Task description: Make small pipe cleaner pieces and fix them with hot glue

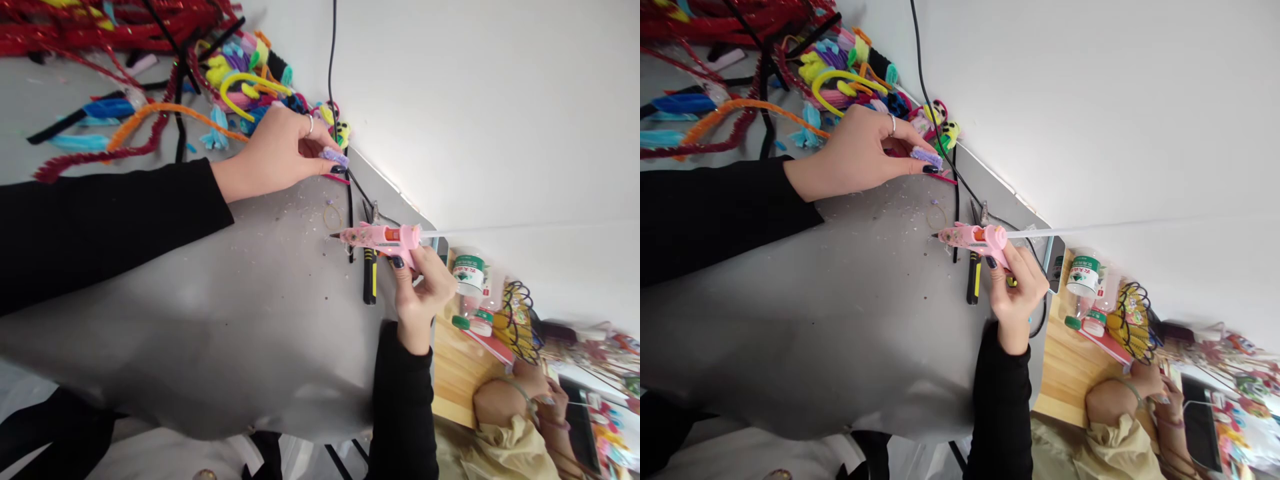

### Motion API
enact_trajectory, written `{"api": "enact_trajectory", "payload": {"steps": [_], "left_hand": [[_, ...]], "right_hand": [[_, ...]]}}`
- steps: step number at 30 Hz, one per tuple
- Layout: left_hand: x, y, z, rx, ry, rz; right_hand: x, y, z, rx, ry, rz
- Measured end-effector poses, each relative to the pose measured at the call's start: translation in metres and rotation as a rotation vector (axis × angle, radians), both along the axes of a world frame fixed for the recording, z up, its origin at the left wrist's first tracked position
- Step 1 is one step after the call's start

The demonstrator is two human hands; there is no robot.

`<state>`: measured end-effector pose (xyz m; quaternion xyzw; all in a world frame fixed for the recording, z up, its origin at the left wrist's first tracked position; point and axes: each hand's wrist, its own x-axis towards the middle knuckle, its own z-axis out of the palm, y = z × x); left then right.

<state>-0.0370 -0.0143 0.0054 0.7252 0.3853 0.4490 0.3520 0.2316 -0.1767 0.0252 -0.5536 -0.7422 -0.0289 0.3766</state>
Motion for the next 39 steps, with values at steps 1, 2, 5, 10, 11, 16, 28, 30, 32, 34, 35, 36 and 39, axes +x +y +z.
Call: {"api": "enact_trajectory", "payload": {"steps": [1, 2, 5, 10, 11, 16, 28, 30, 32, 34, 35, 36, 39], "left_hand": [[-0.0001, 0.0003, -0.0003, 0.002, 0.000, 0.004], [-0.0002, 0.0005, -0.0004, 0.003, 0.004, 0.008], [-0.0003, 0.0001, -0.0001, 0.004, 0.016, 0.009], [0.0013, -0.0025, 0.0016, 0.033, -0.025, -0.011], [0.0016, -0.0029, 0.0020, 0.039, -0.030, -0.010], [0.0017, -0.0038, 0.0036, 0.013, -0.033, -0.024], [0.0011, -0.0004, -0.0025, 0.019, -0.020, -0.028], [0.0005, -0.0002, -0.0031, 0.019, -0.022, -0.027], [-0.0005, 0.0000, -0.0032, 0.012, -0.010, -0.040], [-0.0013, 0.0002, -0.0030, 0.011, 0.000, -0.054], [-0.0016, 0.0002, -0.0028, 0.012, 0.004, -0.061], [-0.0017, 0.0003, -0.0024, 0.017, 0.006, -0.063], [-0.0017, 0.0001, -0.0015, 0.025, 0.010, -0.056]], "right_hand": [[-0.0003, -0.0001, -0.0001, -0.006, -0.001, -0.007], [-0.0006, -0.0002, -0.0001, -0.016, -0.006, -0.015], [-0.0009, -0.0004, -0.0001, -0.014, -0.019, -0.035], [0.0003, -0.0002, -0.0005, -0.021, -0.028, -0.039], [0.0005, -0.0001, -0.0009, -0.004, -0.026, -0.042], [-0.0012, 0.0010, -0.0019, 0.014, -0.027, 0.000], [-0.0024, 0.0002, 0.0016, -0.002, -0.058, 0.002], [-0.0024, 0.0006, 0.0017, -0.003, -0.054, 0.021], [-0.0019, 0.0010, 0.0016, 0.004, -0.039, 0.024], [-0.0014, 0.0012, 0.0013, 0.018, -0.025, 0.032], [-0.0013, 0.0012, 0.0011, 0.018, -0.023, 0.039], [-0.0013, 0.0011, 0.0009, 0.013, -0.025, 0.048], [-0.0013, 0.0007, 0.0006, -0.005, -0.029, 0.046]]}}
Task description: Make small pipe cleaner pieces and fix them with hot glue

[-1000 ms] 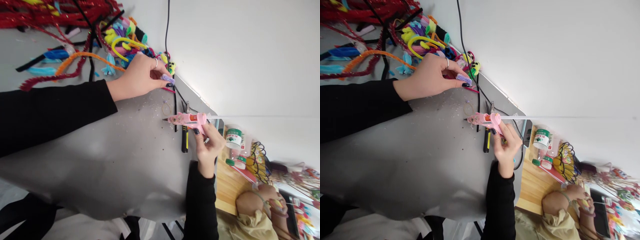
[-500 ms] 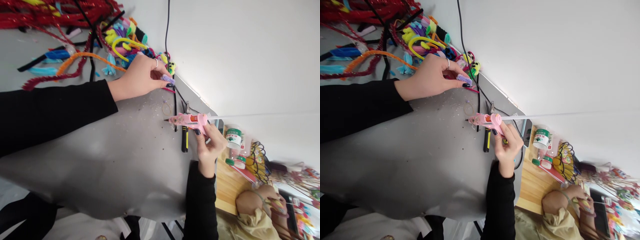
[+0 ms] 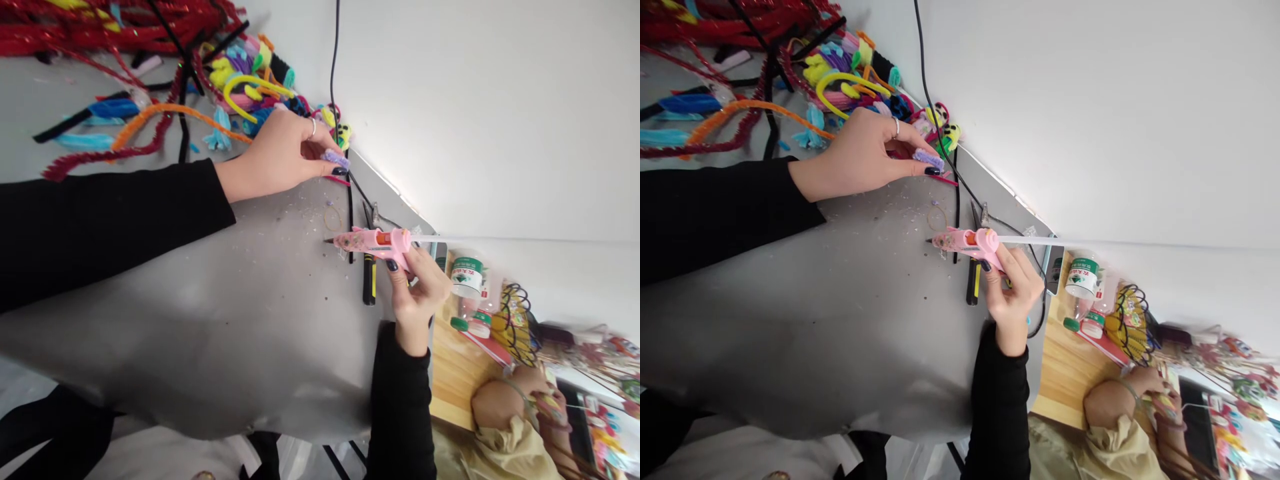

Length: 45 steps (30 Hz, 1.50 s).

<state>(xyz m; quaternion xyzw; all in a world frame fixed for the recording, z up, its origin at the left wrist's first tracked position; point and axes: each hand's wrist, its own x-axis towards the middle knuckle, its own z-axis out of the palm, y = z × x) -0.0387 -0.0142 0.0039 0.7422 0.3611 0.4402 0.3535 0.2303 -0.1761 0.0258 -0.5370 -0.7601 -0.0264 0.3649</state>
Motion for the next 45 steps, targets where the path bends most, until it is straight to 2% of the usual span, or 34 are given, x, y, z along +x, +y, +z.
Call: {"api": "enact_trajectory", "payload": {"steps": [12, 17, 21, 26, 30, 35, 45], "left_hand": [[0.0012, -0.0019, 0.0037, 0.000, -0.003, 0.018], [0.0017, -0.0035, 0.0048, -0.008, -0.001, 0.035], [0.0012, -0.0036, 0.0047, -0.023, 0.026, 0.048], [0.0012, -0.0026, 0.0045, -0.017, 0.039, 0.054], [0.0022, -0.0023, 0.0035, -0.011, 0.031, 0.062], [0.0030, -0.0033, 0.0034, -0.001, 0.014, 0.059], [0.0006, -0.0022, 0.0039, -0.015, -0.023, 0.028]], "right_hand": [[0.0021, 0.0004, -0.0001, 0.004, 0.020, -0.030], [0.0017, 0.0002, -0.0002, -0.006, 0.030, 0.012], [0.0013, 0.0007, -0.0007, -0.004, 0.004, -0.042], [0.0016, 0.0010, -0.0008, 0.014, -0.001, -0.008], [0.0040, 0.0002, -0.0015, -0.003, 0.015, -0.046], [0.0046, 0.0004, -0.0021, 0.002, 0.042, 0.003], [0.0043, 0.0002, -0.0001, -0.051, 0.015, -0.087]]}}
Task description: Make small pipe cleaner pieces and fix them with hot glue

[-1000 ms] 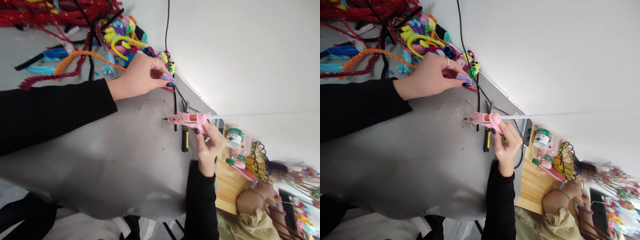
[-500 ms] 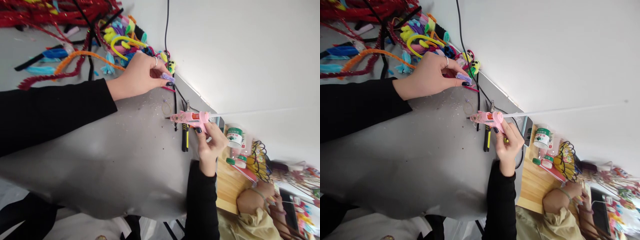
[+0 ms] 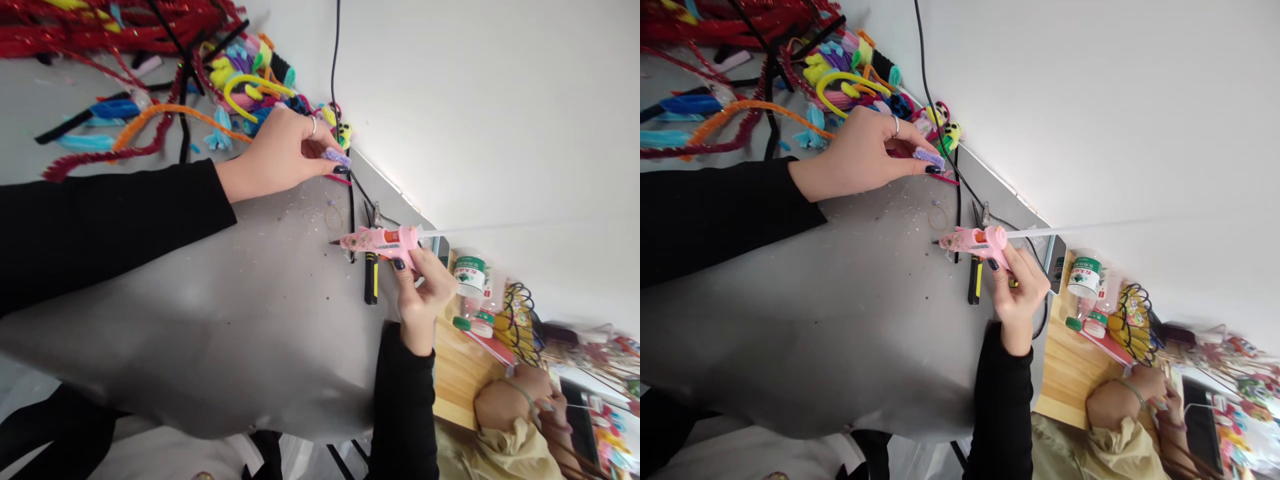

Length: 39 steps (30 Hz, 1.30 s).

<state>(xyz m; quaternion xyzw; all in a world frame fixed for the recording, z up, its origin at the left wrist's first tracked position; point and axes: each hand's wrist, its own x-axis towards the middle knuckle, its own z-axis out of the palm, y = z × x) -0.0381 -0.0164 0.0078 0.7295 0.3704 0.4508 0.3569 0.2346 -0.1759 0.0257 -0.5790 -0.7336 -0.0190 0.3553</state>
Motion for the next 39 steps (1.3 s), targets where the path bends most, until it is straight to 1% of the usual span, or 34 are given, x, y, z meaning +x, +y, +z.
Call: {"api": "enact_trajectory", "payload": {"steps": [4, 9, 14, 19, 23, 28, 33, 36, 39], "left_hand": [[0.000, -0.001, 0.000, -0.008, 0.034, -0.007], [0.000, 0.000, 0.000, -0.005, 0.017, -0.010], [0.000, 0.001, -0.001, 0.001, 0.034, -0.013], [0.001, 0.000, -0.001, -0.008, 0.029, -0.021], [0.000, 0.000, -0.002, -0.002, 0.032, -0.027], [0.000, 0.000, -0.001, -0.005, 0.042, -0.013], [0.001, 0.001, -0.002, -0.007, 0.061, -0.001], [0.001, 0.002, -0.003, 0.015, 0.054, 0.002], [0.001, 0.003, -0.002, 0.035, 0.056, 0.012]], "right_hand": [[0.001, 0.000, -0.001, 0.006, -0.010, -0.017], [0.001, 0.001, -0.002, -0.006, 0.002, -0.012], [-0.001, 0.002, -0.001, 0.011, 0.020, 0.036], [-0.002, 0.003, 0.000, 0.012, -0.005, -0.021], [-0.002, 0.003, 0.001, 0.004, 0.007, 0.031], [0.000, 0.003, 0.001, 0.001, -0.012, -0.024], [-0.006, 0.000, 0.002, -0.028, -0.019, 0.029], [-0.010, -0.003, 0.003, -0.046, 0.007, -0.004], [-0.009, -0.001, 0.001, -0.052, -0.013, -0.033]]}}
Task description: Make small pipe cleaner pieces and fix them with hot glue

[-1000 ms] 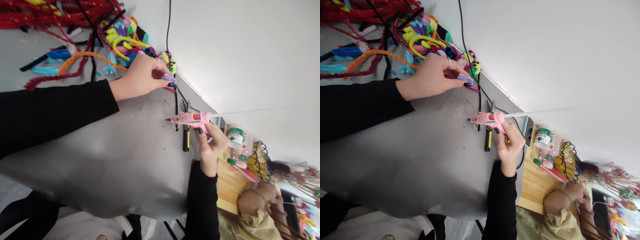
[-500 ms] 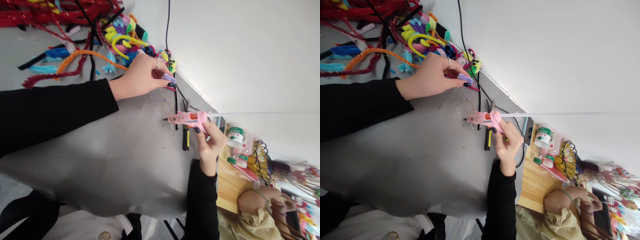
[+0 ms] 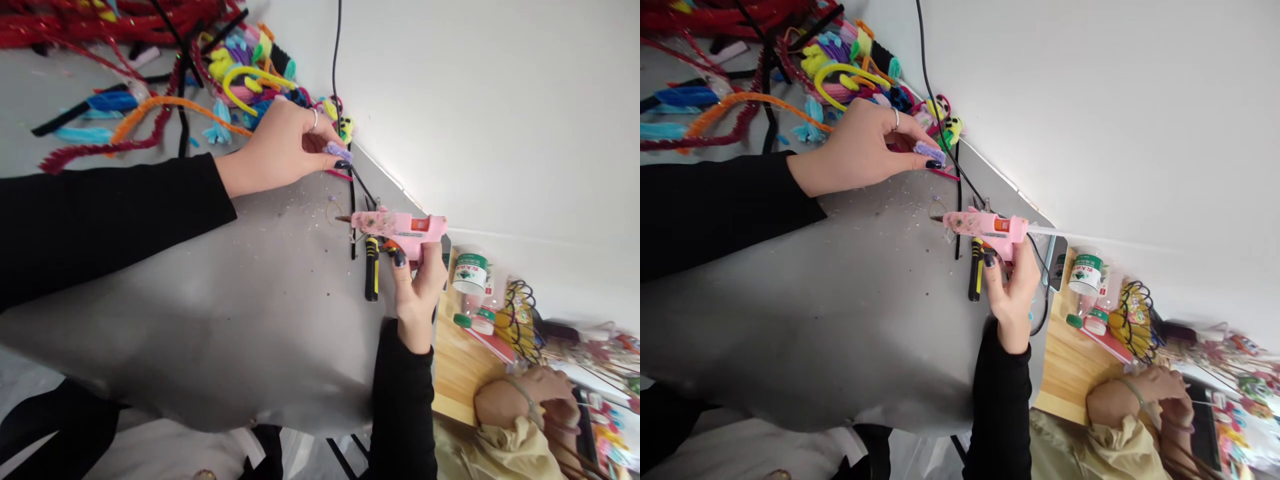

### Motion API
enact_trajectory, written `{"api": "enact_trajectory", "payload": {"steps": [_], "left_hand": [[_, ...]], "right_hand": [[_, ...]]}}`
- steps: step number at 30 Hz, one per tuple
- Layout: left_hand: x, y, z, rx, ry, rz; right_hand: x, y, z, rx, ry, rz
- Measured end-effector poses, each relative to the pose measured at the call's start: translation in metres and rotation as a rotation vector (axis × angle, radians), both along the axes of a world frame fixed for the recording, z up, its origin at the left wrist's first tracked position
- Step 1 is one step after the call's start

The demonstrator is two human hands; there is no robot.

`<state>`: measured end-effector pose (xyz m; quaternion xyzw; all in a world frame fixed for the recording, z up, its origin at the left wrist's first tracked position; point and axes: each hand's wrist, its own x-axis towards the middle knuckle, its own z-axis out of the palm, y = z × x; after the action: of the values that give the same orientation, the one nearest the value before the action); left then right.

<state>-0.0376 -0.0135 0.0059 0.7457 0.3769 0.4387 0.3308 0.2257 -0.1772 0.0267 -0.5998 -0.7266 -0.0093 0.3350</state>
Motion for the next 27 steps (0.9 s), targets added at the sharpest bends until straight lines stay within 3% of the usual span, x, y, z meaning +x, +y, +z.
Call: {"api": "enact_trajectory", "payload": {"steps": [7, 13, 20, 27], "left_hand": [[-0.0004, -0.0024, 0.0022, -0.017, 0.009, -0.006], [0.0005, -0.0011, 0.0016, -0.024, -0.017, -0.010], [-0.0040, -0.0032, 0.0067, -0.042, 0.096, -0.048], [-0.0005, 0.0002, -0.0006, 0.002, -0.022, -0.024]], "right_hand": [[0.0039, 0.0045, -0.0092, 0.141, -0.168, -0.092], [0.0052, 0.0035, -0.0061, 0.176, -0.182, -0.034], [0.0058, 0.0052, -0.0051, 0.179, -0.266, 0.025], [0.0062, 0.0043, -0.0041, 0.203, -0.309, 0.040]]}}
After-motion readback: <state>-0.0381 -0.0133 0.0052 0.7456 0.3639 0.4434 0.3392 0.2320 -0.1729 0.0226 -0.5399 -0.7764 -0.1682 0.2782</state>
